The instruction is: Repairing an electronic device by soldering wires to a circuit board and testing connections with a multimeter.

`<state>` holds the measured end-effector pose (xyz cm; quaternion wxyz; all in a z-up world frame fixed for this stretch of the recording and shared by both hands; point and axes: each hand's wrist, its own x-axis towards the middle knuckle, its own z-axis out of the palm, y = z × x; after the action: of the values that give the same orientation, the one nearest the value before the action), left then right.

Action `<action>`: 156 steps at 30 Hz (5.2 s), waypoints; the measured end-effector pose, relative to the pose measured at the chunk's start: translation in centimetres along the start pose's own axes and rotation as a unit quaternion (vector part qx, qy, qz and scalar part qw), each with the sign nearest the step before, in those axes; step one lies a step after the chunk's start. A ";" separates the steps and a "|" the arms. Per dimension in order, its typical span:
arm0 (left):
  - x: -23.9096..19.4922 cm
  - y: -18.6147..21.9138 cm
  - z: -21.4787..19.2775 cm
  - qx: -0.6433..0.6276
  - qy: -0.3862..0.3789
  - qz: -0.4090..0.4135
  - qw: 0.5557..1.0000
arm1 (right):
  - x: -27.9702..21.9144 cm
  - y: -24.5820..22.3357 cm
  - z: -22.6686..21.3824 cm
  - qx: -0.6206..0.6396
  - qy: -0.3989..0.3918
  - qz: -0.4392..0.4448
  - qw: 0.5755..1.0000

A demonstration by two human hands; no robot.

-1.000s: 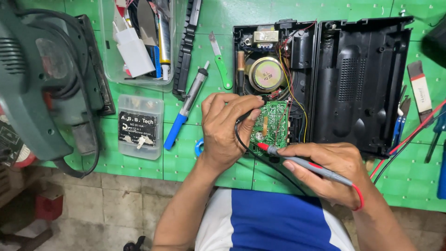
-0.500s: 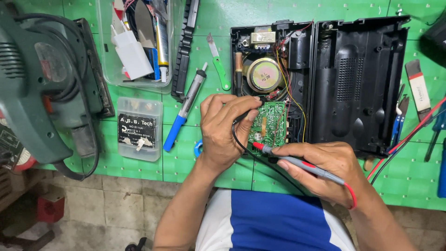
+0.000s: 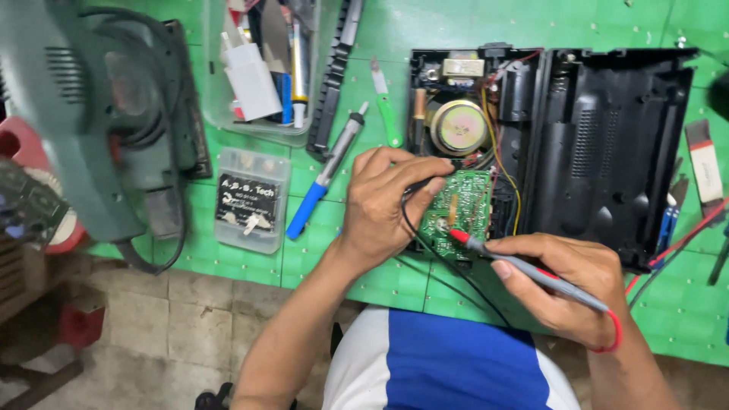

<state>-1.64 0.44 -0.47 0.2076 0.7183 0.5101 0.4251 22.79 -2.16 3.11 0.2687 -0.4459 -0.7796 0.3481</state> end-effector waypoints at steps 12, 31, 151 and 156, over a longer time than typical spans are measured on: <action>-0.4 -1.9 0.2 -0.087 -0.020 -0.022 0.996 | -0.1 -0.2 0.3 -0.032 -0.007 -0.001 0.999; -0.1 -2.0 -0.2 -0.144 -0.004 -0.002 0.990 | -0.2 -0.5 0.5 -0.048 -0.003 0.040 0.998; 0.1 -2.0 -0.2 -0.132 -0.004 -0.001 0.991 | -0.4 0.6 -0.4 0.000 0.019 0.053 0.998; 0.2 -1.9 -0.3 -0.133 -0.003 -0.001 0.991 | -0.3 0.5 -0.4 0.004 0.019 0.049 0.999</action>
<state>-2.89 1.31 -1.64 0.3036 0.6849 0.4492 0.4868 23.50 -2.13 2.97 0.2679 -0.4886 -0.7504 0.3555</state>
